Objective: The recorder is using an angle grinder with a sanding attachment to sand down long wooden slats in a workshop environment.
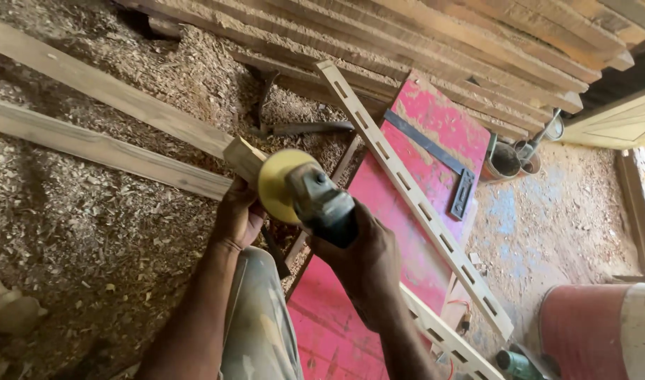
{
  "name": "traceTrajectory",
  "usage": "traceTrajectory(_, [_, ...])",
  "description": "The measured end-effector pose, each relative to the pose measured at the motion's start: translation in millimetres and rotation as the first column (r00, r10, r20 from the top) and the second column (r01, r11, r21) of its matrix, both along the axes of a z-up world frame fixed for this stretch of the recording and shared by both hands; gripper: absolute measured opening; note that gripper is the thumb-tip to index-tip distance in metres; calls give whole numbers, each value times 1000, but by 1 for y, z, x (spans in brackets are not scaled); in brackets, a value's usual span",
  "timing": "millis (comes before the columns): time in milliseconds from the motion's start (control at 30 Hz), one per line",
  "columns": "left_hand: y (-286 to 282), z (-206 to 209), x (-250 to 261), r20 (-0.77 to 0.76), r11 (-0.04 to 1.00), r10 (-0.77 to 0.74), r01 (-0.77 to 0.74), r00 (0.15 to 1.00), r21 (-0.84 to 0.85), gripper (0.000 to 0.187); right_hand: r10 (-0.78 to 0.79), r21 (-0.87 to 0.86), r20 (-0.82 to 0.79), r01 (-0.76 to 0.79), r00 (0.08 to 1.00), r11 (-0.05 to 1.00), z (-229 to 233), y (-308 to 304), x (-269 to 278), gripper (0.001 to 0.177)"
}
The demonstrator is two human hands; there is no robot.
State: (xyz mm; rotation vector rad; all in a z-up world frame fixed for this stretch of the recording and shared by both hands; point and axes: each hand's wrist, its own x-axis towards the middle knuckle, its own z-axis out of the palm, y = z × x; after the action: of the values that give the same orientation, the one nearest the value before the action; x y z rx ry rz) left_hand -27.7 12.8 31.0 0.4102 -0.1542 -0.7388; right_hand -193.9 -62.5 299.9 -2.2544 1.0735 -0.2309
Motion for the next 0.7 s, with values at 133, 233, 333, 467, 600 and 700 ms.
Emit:
traceTrajectory(133, [-3, -9, -2, -45, 1000, -8, 9, 999, 22, 46, 128, -94, 2, -127, 992, 987, -4, -5, 24, 65])
traceTrajectory(233, [-3, -14, -3, -52, 999, -20, 22, 998, 25, 44, 168, -89, 40, -164, 985, 982, -9, -9, 28, 61])
traceTrajectory(333, [-2, -1, -5, -63, 1000, -24, 24, 998, 5, 43, 104, -97, -70, -110, 992, 989, -8, -10, 15, 62])
traceTrajectory(467, [3, 7, -1, -12, 998, -39, 39, 999, 39, 47, -24, -56, -173, 15, 985, 998, -22, -22, -22, 64])
traceTrajectory(600, [7, 13, 1, 80, 997, -81, 81, 994, -3, 48, -112, -77, -219, 97, 969, 992, -43, -38, -81, 70])
traceTrajectory(700, [14, 6, 6, 113, 998, -59, 55, 992, 38, 51, -185, -54, -224, 177, 957, 983, -58, -48, -133, 74])
